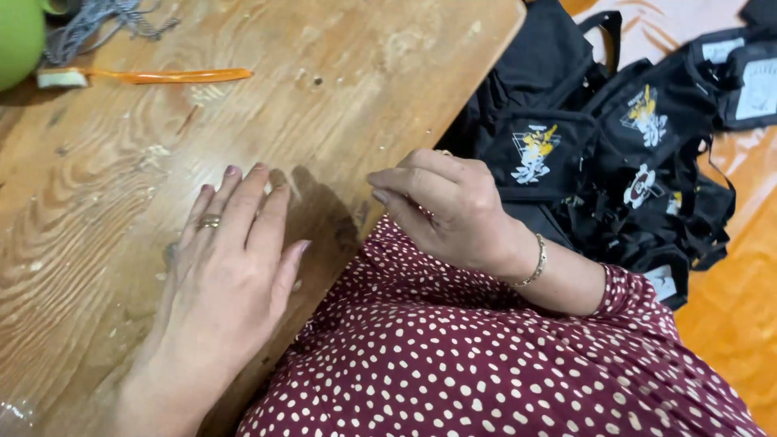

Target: Wrapping a bag in plastic film and cleaning another bag with a brush at a packing station.

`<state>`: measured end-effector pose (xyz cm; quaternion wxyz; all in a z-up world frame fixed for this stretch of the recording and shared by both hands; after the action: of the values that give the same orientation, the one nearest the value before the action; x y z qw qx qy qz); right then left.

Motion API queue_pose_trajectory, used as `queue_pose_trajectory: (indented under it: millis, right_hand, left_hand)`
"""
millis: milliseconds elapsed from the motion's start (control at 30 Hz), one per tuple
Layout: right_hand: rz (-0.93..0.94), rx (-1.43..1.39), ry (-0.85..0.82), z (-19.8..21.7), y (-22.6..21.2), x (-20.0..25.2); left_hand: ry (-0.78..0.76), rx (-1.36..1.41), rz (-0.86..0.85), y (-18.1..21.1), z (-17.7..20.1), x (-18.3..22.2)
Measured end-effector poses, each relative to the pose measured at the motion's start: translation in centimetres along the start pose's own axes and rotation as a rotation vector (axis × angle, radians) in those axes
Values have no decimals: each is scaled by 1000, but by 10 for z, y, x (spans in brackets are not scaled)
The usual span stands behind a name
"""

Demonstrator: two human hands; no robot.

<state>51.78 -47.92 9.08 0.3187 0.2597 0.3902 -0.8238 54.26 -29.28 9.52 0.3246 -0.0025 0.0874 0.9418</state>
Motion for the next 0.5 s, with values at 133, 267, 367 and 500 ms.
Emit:
queue_pose_trajectory:
  millis: [133, 267, 367, 500]
  right_hand:
    - [-244, 267, -88, 38, 40, 53]
    - [-462, 473, -142, 76, 112, 149]
    - [-845, 632, -332, 91, 164, 238]
    - [-1148, 562, -789, 69, 165, 292]
  left_hand:
    - [-135, 148, -130, 48, -14, -37]
    - [-159, 187, -238, 97, -29, -69]
    - [-274, 279, -272, 126, -48, -82]
    - [-324, 285, -307, 148, -71, -92]
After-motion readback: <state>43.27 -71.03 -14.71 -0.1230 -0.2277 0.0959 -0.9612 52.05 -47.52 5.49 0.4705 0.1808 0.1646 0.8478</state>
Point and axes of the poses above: each hand's wrist, its own x-axis away from the middle knuckle, its own z-axis out of the back of the hand, y = z × x, the point moved 7 cm from there along -x, towards the middle knuckle, and after that the axes turned 10 degrees about z, right-handed, at the moved point
